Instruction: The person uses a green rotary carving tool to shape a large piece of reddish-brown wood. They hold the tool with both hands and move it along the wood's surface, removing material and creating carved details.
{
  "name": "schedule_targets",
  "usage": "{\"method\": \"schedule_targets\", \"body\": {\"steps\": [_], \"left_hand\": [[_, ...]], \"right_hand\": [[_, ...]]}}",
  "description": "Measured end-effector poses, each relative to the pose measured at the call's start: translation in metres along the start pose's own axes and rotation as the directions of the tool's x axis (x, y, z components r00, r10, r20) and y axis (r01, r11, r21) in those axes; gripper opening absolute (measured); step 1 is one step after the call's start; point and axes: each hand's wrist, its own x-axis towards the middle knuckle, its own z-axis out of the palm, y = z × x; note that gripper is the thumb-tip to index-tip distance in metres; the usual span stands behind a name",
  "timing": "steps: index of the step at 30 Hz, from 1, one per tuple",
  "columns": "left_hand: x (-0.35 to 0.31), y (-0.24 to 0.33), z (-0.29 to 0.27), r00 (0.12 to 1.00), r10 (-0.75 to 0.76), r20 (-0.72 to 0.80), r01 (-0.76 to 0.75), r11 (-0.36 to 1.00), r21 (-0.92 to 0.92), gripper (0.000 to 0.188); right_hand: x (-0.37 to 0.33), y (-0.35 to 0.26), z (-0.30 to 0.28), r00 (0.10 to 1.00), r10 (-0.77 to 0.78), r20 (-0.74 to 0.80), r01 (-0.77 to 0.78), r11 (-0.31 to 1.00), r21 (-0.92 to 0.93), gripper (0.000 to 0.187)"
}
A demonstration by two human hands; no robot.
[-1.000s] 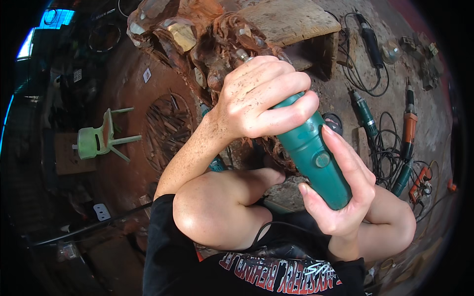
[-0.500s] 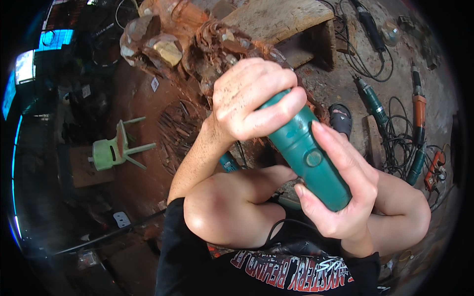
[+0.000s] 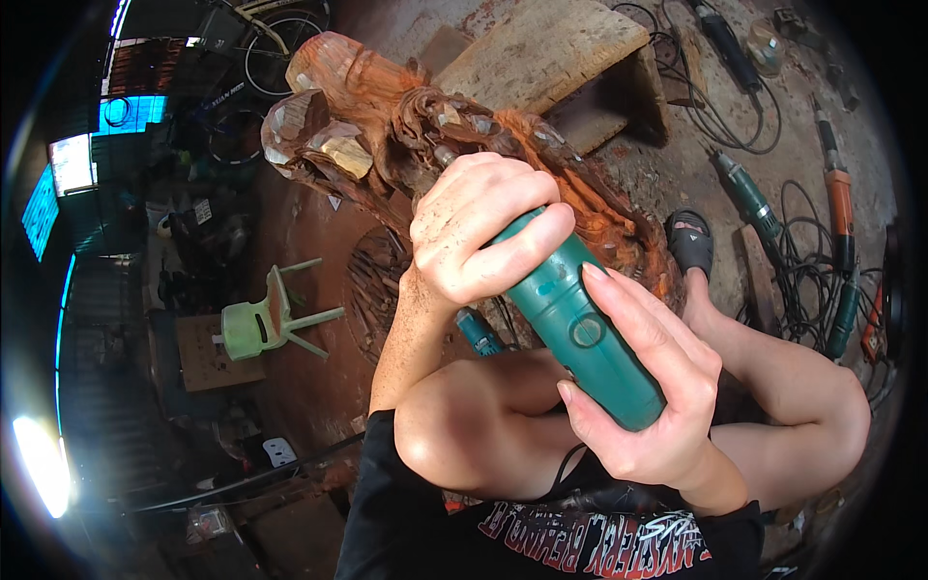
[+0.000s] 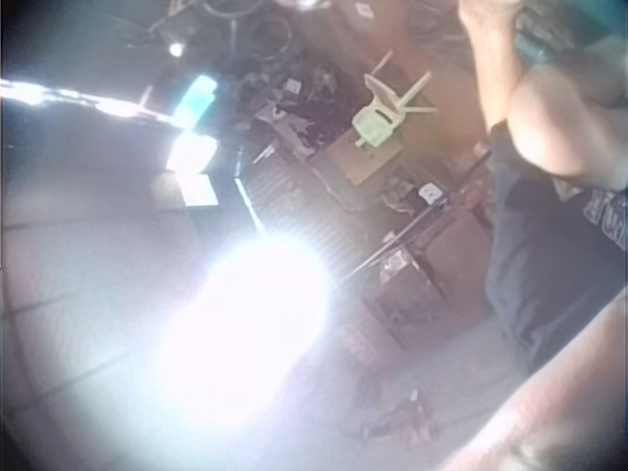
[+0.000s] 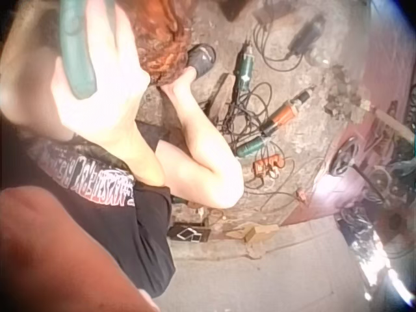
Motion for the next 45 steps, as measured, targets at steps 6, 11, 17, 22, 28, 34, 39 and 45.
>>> {"method": "schedule_targets", "body": {"steps": [6,11,17,22,28,34,39,45], "left_hand": [[-0.006,-0.002,0.005,1.000,-0.002,0.014,0.002,1.000,0.012,0.033],[-0.007,-0.002,0.006,1.000,-0.024,0.002,0.024,1.000,0.000,0.033],[0.000,-0.005,0.004,1.000,0.013,0.014,-0.013,1.000,0.014,0.028],[0.001,-0.006,0.005,1.000,0.006,0.008,-0.006,1.000,0.004,0.027],[0.003,-0.001,0.003,0.997,-0.049,0.068,0.049,0.999,0.006,0.028],[-0.004,-0.002,0.004,0.996,-0.086,-0.005,0.086,0.996,0.011,0.031],[0.001,-0.002,0.004,0.996,-0.088,0.027,0.087,0.996,0.023,0.030],[-0.005,-0.001,0.002,0.996,-0.087,0.020,0.087,0.996,0.003,0.030]], "right_hand": [[-0.001,0.000,-0.002,0.999,0.032,-0.010,-0.031,0.999,0.012,0.071],[0.002,0.003,-0.002,1.000,0.011,-0.010,-0.011,1.000,0.011,0.070],[0.002,0.003,-0.002,0.999,0.026,-0.028,-0.025,0.999,0.046,0.070],[-0.001,0.001,-0.007,0.996,0.061,0.063,-0.064,0.997,0.040,0.076],[0.000,-0.001,-0.006,0.994,0.097,0.058,-0.101,0.992,0.078,0.076],[0.003,-0.002,-0.003,0.995,0.076,0.062,-0.080,0.994,0.070,0.075],[0.002,0.001,0.000,0.995,0.093,0.039,-0.096,0.989,0.110,0.074],[0.000,0.006,0.005,0.999,0.026,-0.044,-0.022,0.997,0.080,0.070]]}}
